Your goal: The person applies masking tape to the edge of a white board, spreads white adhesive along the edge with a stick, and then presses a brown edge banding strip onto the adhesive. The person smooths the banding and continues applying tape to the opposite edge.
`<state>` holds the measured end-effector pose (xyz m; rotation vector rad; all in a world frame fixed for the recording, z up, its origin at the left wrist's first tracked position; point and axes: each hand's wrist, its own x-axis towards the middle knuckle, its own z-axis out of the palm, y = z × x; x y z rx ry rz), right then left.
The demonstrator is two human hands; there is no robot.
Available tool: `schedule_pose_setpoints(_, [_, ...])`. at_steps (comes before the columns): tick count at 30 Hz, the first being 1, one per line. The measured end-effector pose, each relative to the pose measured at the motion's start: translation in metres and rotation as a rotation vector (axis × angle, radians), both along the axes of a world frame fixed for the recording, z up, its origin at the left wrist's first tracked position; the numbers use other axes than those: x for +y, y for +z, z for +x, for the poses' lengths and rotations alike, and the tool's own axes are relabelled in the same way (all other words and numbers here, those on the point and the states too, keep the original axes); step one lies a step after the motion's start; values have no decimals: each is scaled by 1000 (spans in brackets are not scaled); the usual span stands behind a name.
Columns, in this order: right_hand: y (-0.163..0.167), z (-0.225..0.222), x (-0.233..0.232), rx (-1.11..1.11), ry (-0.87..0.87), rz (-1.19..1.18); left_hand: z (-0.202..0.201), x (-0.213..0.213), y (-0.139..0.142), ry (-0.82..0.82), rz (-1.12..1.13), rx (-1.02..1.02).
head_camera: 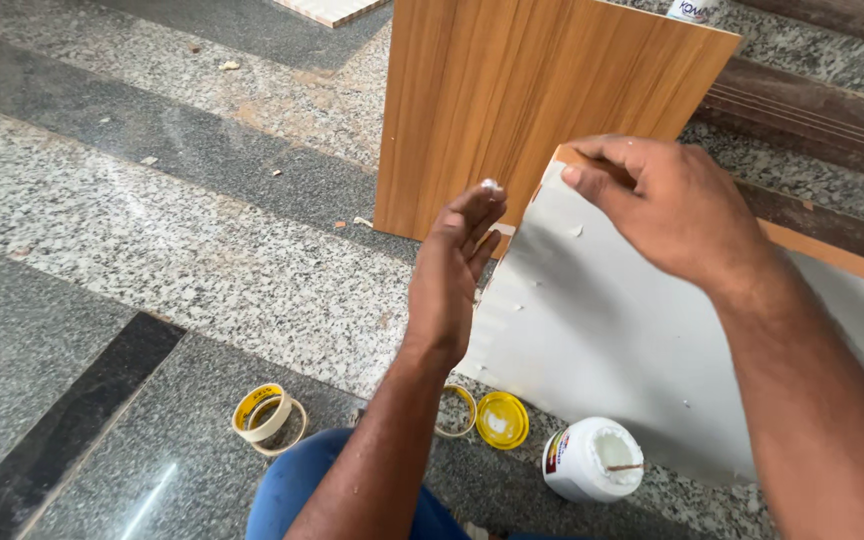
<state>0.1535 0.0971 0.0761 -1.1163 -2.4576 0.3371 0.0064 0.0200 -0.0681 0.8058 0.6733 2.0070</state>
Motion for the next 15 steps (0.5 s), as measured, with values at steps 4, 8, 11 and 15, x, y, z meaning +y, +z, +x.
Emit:
schedule_pose_setpoints(4, [-3, 6, 20, 203, 304, -106, 2, -12, -4, -62, 50, -138])
schedule_pose_setpoints(8, [-9, 9, 31, 284, 289, -187, 19, -11, -21, -74, -14, -64])
schedule_pose_setpoints(11, [-10, 8, 33, 305, 288, -241, 33, -8, -41, 70, -109, 1])
schedule_pose_setpoints(15, [-9, 8, 32, 263, 219, -192, 44, -16, -73, 335, -217, 165])
